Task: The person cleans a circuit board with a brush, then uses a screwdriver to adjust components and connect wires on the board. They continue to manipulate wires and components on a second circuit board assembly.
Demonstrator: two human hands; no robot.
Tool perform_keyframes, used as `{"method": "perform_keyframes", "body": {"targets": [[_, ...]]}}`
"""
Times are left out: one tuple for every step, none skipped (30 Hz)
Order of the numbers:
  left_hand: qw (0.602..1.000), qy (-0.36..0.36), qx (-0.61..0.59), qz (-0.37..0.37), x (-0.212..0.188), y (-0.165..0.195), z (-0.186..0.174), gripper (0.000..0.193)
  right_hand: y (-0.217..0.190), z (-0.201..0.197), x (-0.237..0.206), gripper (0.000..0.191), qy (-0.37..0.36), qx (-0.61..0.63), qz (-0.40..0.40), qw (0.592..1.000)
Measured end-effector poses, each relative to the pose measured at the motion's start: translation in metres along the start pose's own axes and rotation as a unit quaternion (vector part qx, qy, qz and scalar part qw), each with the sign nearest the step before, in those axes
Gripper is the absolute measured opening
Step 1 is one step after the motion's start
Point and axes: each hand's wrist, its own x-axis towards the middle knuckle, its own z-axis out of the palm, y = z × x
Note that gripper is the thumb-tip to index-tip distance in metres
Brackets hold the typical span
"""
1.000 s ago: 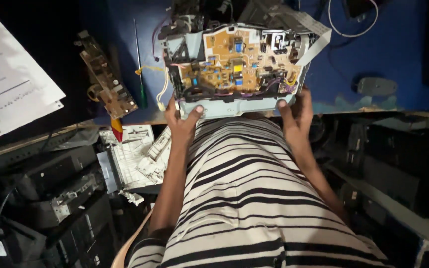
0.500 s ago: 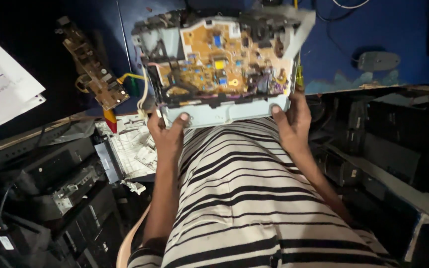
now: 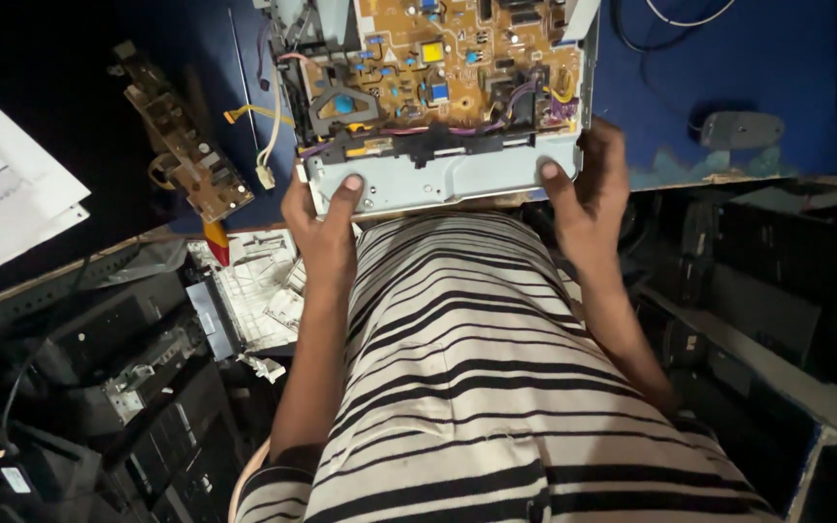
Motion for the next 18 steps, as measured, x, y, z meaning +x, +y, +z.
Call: {"method": "perform_keyframes", "body": {"targets": [[1.000,-0.001,-0.002,0.002,0.001,-0.002,0.001,0.037,0.000,0.000,0.002,0.040,-0.008,0.013,-0.012,1.000],[1.000,-0.002,-0.004,0.004,0.001,-0.003,0.001,0.037,0.001,0.000,0.004,0.040,-0.011,0.004,-0.009,1.000],[1.000,-0.003,-0.007,0.005,0.001,-0.005,0.002,0.038,0.001,-0.001,0.006,0.040,-0.015,-0.005,-0.005,1.000],[1.000,0.000,-0.010,0.008,0.001,-0.007,0.001,0.043,0.001,-0.002,0.006,0.039,-0.018,-0.015,-0.002,1.000],[1.000,0.004,-0.014,0.011,0.001,-0.009,0.001,0.048,0.002,-0.003,0.007,0.041,-0.017,-0.009,0.004,1.000],[1.000,0.009,-0.018,0.015,0.001,-0.011,0.000,0.053,0.002,-0.003,0.008,0.044,-0.017,-0.004,0.009,1.000],[0.999,0.006,-0.034,0.032,0.002,-0.013,0.000,0.058,0.003,-0.005,0.008,0.046,-0.017,0.002,0.015,1.000],[0.998,0.003,-0.049,0.049,0.002,-0.015,-0.001,0.063,0.003,-0.006,0.008,0.046,-0.020,0.003,-0.003,1.000],[0.996,-0.001,-0.063,0.065,0.003,-0.018,-0.003,0.068,0.004,-0.007,0.009,0.047,-0.024,0.005,-0.020,1.000],[0.993,0.003,-0.077,0.084,0.003,-0.021,-0.007,0.069,0.005,-0.008,0.009,0.049,-0.028,0.007,-0.037,0.999],[0.990,0.007,-0.090,0.104,0.003,-0.025,-0.011,0.070,0.007,-0.010,0.010,0.052,-0.012,0.003,-0.044,0.999],[0.987,0.012,-0.104,0.124,0.004,-0.029,-0.017,0.072,0.009,-0.012,0.010,0.056,0.004,-0.001,-0.051,0.999],[0.986,0.019,-0.118,0.115,0.003,-0.035,-0.024,0.070,0.013,-0.013,0.010,0.060,0.019,-0.003,-0.058,0.998],[0.985,0.026,-0.132,0.106,0.001,-0.042,-0.033,0.068,0.017,-0.016,0.011,0.058,0.037,0.012,-0.067,0.997],[0.984,0.033,-0.146,0.098,0.000,-0.051,-0.043,0.066,0.024,-0.018,0.012,0.056,0.055,0.027,-0.076,0.995],[0.992,0.070,-0.085,0.057,0.000,-0.062,-0.053,0.058,0.031,-0.021,0.012,0.054,0.073,0.040,-0.084,0.993],[0.994,0.105,-0.023,0.016,0.003,-0.076,-0.065,0.051,0.040,-0.026,0.013,0.048,0.092,0.026,-0.078,0.992],[0.989,0.140,0.037,-0.026,0.006,-0.091,-0.076,0.044,0.049,-0.031,0.014,0.043,0.111,0.012,-0.073,0.991]]}}
